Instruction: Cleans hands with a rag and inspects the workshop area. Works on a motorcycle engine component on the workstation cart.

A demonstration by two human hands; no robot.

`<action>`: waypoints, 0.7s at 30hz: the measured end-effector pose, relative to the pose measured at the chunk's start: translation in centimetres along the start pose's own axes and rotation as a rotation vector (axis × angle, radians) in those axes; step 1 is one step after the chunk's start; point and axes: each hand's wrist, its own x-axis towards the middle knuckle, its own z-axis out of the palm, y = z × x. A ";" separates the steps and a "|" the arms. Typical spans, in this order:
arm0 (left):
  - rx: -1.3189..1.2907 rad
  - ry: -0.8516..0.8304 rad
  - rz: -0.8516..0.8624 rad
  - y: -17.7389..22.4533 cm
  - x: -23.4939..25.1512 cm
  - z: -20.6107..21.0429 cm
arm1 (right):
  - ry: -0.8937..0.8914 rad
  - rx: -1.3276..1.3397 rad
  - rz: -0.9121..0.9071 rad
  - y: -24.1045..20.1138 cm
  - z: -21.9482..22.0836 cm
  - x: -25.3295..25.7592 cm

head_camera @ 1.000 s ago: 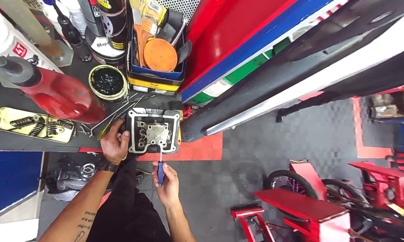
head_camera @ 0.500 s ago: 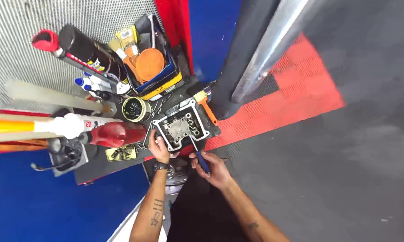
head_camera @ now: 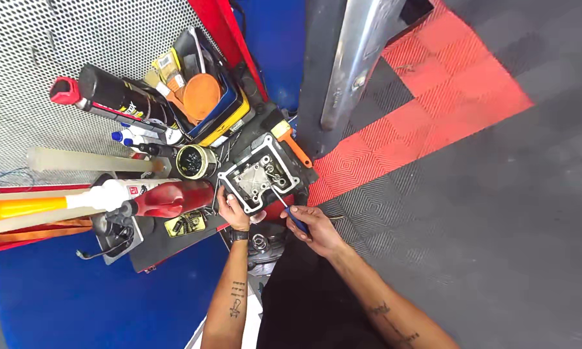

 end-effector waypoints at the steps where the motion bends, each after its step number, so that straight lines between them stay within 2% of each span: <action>1: 0.000 0.002 0.000 -0.1 0.0 0.0 | 0.017 -0.006 -0.017 0.1 0.1 0.0; 15: 0.005 0.012 0.016 -0.6 0.0 0.1 | 0.165 -0.197 -0.157 0.5 1.5 -0.5; 21: 0.045 0.012 0.022 -0.7 0.0 0.0 | 0.275 -0.368 -0.300 1.2 1.9 -0.5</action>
